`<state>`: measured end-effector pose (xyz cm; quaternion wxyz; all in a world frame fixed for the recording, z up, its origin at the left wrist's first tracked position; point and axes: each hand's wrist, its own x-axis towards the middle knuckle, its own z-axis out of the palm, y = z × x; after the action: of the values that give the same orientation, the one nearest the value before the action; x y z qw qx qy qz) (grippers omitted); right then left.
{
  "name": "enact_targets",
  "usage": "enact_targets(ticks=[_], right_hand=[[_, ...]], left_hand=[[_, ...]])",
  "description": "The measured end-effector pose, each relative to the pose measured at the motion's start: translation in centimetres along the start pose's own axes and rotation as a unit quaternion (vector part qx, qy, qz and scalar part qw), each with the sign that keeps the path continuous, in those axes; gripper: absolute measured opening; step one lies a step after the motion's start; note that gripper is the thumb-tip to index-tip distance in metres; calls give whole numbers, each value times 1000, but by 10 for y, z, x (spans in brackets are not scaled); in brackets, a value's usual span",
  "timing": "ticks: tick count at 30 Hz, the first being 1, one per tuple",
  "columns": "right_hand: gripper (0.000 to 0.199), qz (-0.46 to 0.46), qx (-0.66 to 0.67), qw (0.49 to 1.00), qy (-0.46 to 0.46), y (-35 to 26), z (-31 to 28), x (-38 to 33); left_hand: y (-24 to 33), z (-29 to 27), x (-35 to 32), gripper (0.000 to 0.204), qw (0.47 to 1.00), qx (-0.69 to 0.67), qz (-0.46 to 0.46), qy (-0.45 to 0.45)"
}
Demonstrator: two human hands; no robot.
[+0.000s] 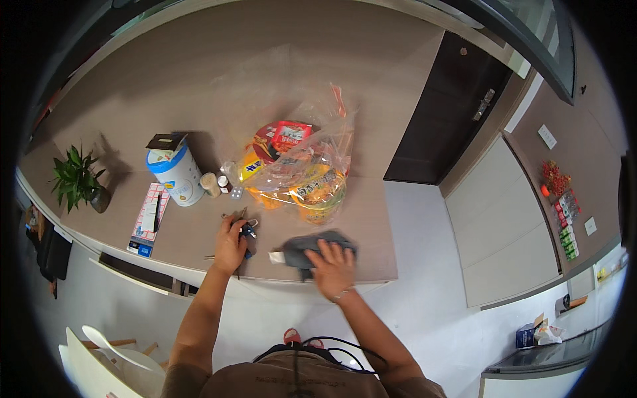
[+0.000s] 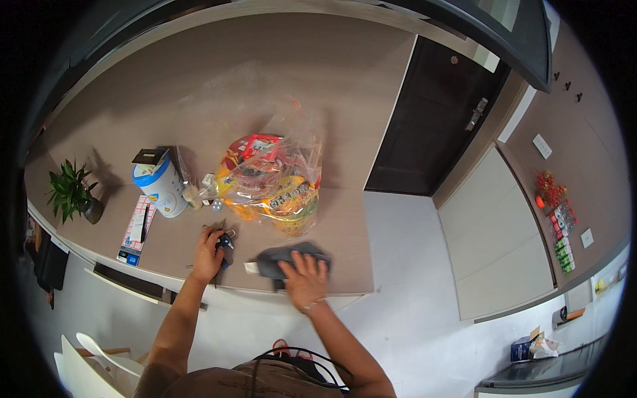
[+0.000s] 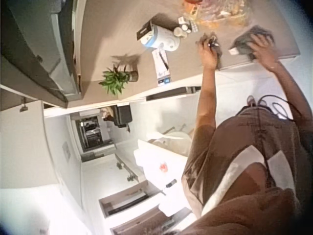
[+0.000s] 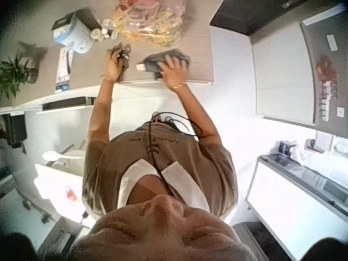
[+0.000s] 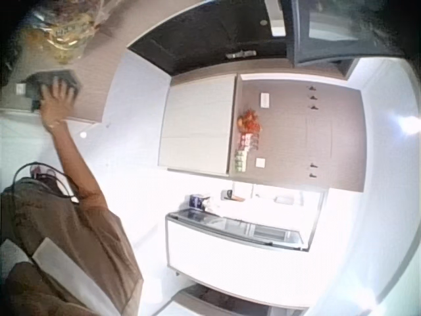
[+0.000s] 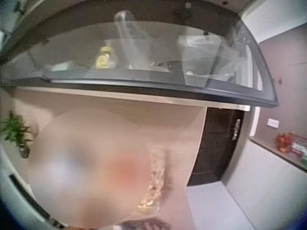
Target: The person clears a countertop by moving a bag of snacks, keys, a container, and a plant, then wipes the surface with a cloth. They continue wiping the side of a cabinet and then wipe a dining table.
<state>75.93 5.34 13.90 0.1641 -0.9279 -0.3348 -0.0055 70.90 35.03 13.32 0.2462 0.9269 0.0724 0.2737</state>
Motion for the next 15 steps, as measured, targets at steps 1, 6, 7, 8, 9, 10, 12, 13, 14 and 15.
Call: enact_targets(ticks=[1, 6, 7, 8, 9, 10, 12, 13, 14, 15], right_hand=[[50, 16, -16, 1000, 19, 16, -7, -11], [50, 83, -32, 990, 109, 67, -19, -50], [49, 82, -37, 989, 118, 64, -17, -50], [49, 80, -37, 990, 108, 57, -14, -48], [48, 80, -38, 991, 99, 48, -11, -43], [48, 75, -42, 992, 92, 37, -9, -38], [49, 30, -26, 995, 86, 8, -2, -28], [50, 8, -20, 996, 85, -9, 3, -21], [54, -3, -16, 996, 89, -23, 10, -15], [57, -14, -13, 995, 93, -39, 16, -7]], left_hand=[[-7, -6, -3, 46, 1000, 1, -17, -2], [-33, -22, -6, 45, 999, 24, -39, 2], [-35, -29, -6, 45, 999, 33, -38, 2], [-31, -37, -4, 44, 998, 28, -54, -16], [-36, -40, -7, 43, 998, 25, -57, -21], [-41, -42, -10, 43, 998, 22, -59, -20], [-52, -46, -7, 44, 998, 7, -51, -23], [-58, -49, -7, 44, 999, 17, -48, -18], [-63, -51, -8, 44, 999, 27, -45, -16], [-68, -55, -8, 45, 998, 36, -41, -13]])
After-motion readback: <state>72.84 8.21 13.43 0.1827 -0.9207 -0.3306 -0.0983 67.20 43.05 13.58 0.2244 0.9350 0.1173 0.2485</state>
